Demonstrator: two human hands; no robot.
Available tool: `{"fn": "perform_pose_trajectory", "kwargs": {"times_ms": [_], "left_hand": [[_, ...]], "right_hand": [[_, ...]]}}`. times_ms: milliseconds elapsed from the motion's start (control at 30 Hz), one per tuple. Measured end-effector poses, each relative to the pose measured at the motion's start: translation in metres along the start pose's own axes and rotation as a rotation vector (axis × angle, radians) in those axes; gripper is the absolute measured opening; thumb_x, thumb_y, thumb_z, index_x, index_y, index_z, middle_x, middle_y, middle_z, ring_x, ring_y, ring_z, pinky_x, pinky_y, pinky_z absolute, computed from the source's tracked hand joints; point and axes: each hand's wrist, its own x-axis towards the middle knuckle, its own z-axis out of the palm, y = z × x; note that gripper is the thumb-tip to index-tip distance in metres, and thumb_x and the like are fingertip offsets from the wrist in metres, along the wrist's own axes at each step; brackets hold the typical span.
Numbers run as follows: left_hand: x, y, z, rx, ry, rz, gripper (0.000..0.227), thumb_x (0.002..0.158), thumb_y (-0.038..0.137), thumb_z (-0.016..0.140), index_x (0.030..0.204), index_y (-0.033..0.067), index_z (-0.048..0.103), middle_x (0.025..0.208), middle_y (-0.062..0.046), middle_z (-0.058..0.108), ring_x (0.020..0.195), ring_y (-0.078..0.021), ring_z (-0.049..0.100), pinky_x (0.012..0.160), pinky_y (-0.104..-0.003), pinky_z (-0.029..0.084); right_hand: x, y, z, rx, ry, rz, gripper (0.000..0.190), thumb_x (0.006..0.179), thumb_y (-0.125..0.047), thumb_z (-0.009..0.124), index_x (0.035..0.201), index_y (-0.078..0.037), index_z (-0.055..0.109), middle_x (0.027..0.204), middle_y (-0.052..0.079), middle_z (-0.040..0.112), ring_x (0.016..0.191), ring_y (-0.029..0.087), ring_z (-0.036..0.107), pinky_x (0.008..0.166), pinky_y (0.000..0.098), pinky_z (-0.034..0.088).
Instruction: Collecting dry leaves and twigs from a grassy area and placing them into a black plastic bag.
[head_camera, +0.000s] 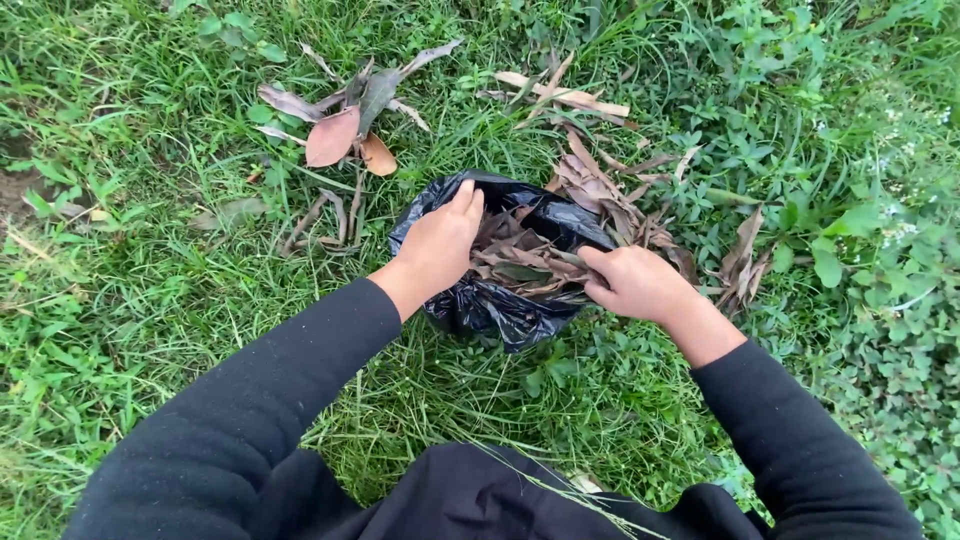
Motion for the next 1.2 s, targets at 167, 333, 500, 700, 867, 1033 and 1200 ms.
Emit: {"fn": "perform_pose_trajectory", "kwargs": {"times_ms": [167, 333, 500, 700, 867, 1033, 1200], "left_hand": [[0.0, -0.013, 0.04, 0.057, 0.057, 0.148, 0.049, 0.075, -0.004, 0.058, 0.124, -0.0105, 0.055, 0.131, -0.026, 0.052, 0.094, -0.0317, 0.065, 0.076, -0.038, 0.056], [-0.015, 0.004, 0.005, 0.202, -0.269, 0.188, 0.022, 0.077, 0.006, 0.058, 0.095, 0.0013, 0.069, 0.098, -0.015, 0.064, 0.099, -0.0323, 0.056, 0.109, -0.062, 0.022], [-0.043, -0.002, 0.001, 0.277, -0.373, 0.072, 0.046, 0.07, 0.008, 0.067, 0.116, 0.0071, 0.062, 0.109, -0.012, 0.064, 0.109, -0.0283, 0.052, 0.113, -0.071, 0.003], [-0.08, -0.038, -0.001, 0.28, -0.078, 0.13, 0.02, 0.071, 0.006, 0.067, 0.091, 0.0092, 0.067, 0.089, -0.008, 0.062, 0.092, -0.0268, 0.051, 0.098, -0.061, 0.026], [-0.138, -0.065, -0.05, 0.289, -0.003, -0.004, 0.019, 0.075, 0.01, 0.06, 0.091, 0.0181, 0.067, 0.087, 0.0, 0.059, 0.092, -0.0198, 0.05, 0.095, -0.053, 0.028], [-0.216, -0.096, -0.108, 0.421, -0.01, -0.329, 0.016, 0.079, 0.023, 0.055, 0.09, 0.0248, 0.065, 0.086, 0.004, 0.056, 0.097, -0.0159, 0.051, 0.099, -0.053, 0.026], [-0.285, -0.13, -0.148, 0.615, -0.21, -0.803, 0.054, 0.09, 0.029, 0.039, 0.141, 0.0169, 0.053, 0.086, 0.005, 0.072, 0.087, -0.0183, 0.068, 0.093, -0.044, 0.035]], "right_hand": [[0.04, 0.001, 0.017, 0.012, -0.004, 0.007, 0.02, 0.086, -0.027, 0.053, 0.091, -0.008, 0.052, 0.069, 0.022, 0.065, 0.073, 0.046, 0.065, 0.066, 0.0544, 0.052], [0.093, -0.024, 0.021, 0.116, 0.04, -0.07, 0.016, 0.089, -0.023, 0.052, 0.088, -0.007, 0.053, 0.066, 0.018, 0.063, 0.07, 0.042, 0.065, 0.065, 0.0493, 0.053], [0.112, -0.031, 0.009, 0.172, -0.037, -0.026, 0.075, 0.063, -0.05, 0.084, 0.121, -0.01, 0.056, 0.114, 0.019, 0.061, 0.111, 0.04, 0.061, 0.095, 0.0469, 0.051], [0.09, -0.053, -0.05, 0.162, -0.287, 0.113, 0.102, 0.061, -0.031, 0.087, 0.148, -0.013, 0.036, 0.139, 0.026, 0.049, 0.13, 0.044, 0.047, 0.113, 0.0515, 0.037], [0.091, -0.116, -0.056, 0.012, -0.323, 0.033, 0.112, 0.059, -0.03, 0.087, 0.152, -0.013, 0.028, 0.142, 0.024, 0.044, 0.13, 0.043, 0.048, 0.109, 0.0528, 0.041], [0.12, -0.233, -0.07, -0.115, -0.216, -0.214, 0.122, 0.055, -0.026, 0.088, 0.155, -0.015, 0.02, 0.141, 0.025, 0.038, 0.126, 0.048, 0.047, 0.1, 0.0554, 0.047], [0.2, -0.311, -0.042, -0.101, -0.016, -0.615, 0.122, 0.062, -0.027, 0.091, 0.154, -0.019, 0.011, 0.148, 0.023, 0.031, 0.12, 0.05, 0.048, 0.081, 0.0553, 0.05]]}}
